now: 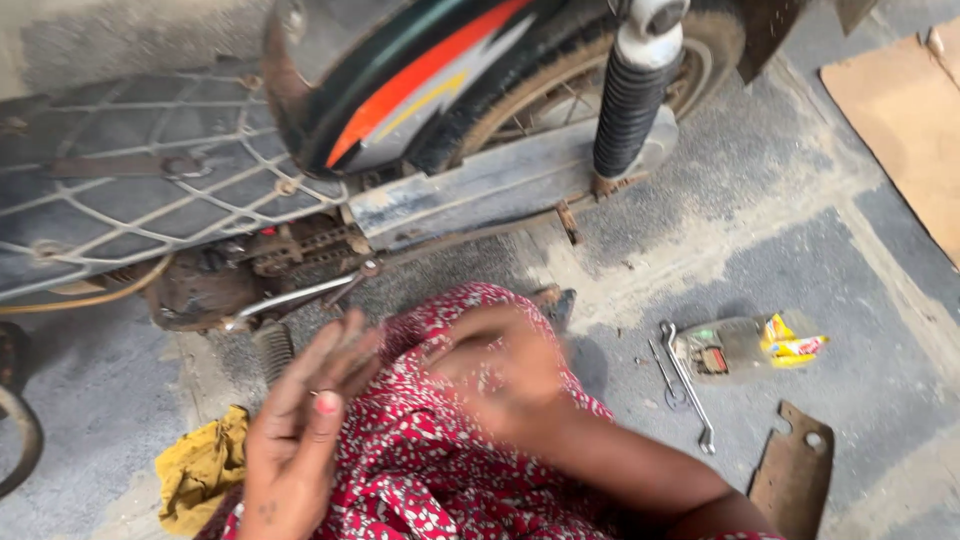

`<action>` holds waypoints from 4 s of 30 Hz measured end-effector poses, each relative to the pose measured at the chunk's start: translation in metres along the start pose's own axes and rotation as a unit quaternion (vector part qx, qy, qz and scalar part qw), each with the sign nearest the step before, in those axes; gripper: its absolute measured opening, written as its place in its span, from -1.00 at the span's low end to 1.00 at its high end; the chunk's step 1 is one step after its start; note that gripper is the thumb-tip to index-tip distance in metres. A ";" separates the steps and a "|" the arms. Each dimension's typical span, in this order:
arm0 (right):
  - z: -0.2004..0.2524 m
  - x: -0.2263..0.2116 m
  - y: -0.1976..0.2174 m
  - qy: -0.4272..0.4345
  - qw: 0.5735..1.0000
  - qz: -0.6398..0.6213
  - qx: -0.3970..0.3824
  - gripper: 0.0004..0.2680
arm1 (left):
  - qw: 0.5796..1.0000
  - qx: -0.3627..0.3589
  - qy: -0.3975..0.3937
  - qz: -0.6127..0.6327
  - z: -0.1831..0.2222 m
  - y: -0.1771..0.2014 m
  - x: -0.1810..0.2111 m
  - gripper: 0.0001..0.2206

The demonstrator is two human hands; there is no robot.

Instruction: The person sits on the ground beside a motorcycle and works on the footboard area, using a spanner to loosen and turn bolts and handling small fasteners by hand. They reposition the spanner on different bolts and pick up parts from the ground as they work.

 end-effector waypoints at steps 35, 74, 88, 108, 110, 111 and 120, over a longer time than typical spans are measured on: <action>0.279 0.274 0.105 -0.352 0.888 0.284 0.086 -0.86 | 0.962 0.185 -0.028 -0.200 -0.029 0.141 0.058 -0.53; -0.268 0.253 -0.355 -0.191 0.948 0.010 -0.255 -0.81 | 0.897 0.209 -0.116 -0.372 -0.015 0.156 0.053 -0.71; -0.259 0.273 -0.367 -0.198 0.940 -0.016 -0.278 -0.78 | 0.893 0.221 -0.100 -0.380 -0.023 0.175 0.050 -0.72; -0.259 0.212 -0.338 -0.067 0.960 0.186 -0.196 -0.75 | 0.892 0.203 -0.067 -0.399 -0.020 0.168 0.054 -0.72; -0.263 0.182 -0.333 0.054 0.962 0.220 -0.151 -0.78 | 0.891 0.204 -0.070 -0.399 -0.019 0.168 0.055 -0.72; -0.261 0.188 -0.335 0.055 0.962 0.219 -0.151 -0.78 | 0.891 0.205 -0.070 -0.398 -0.019 0.169 0.055 -0.72; -0.260 0.255 -0.341 -0.131 0.974 0.008 -0.186 -0.87 | 0.882 0.213 -0.101 -0.407 -0.013 0.168 0.061 -0.73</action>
Point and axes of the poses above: each hand's wrist, its own z-axis away from the middle knuckle, its own y-axis out of the back of the hand, x = y × z, the point moved 8 cm from there along -z, towards the middle knuckle, and after that the axes turned 2 degrees about y, right-handed, at the moved point
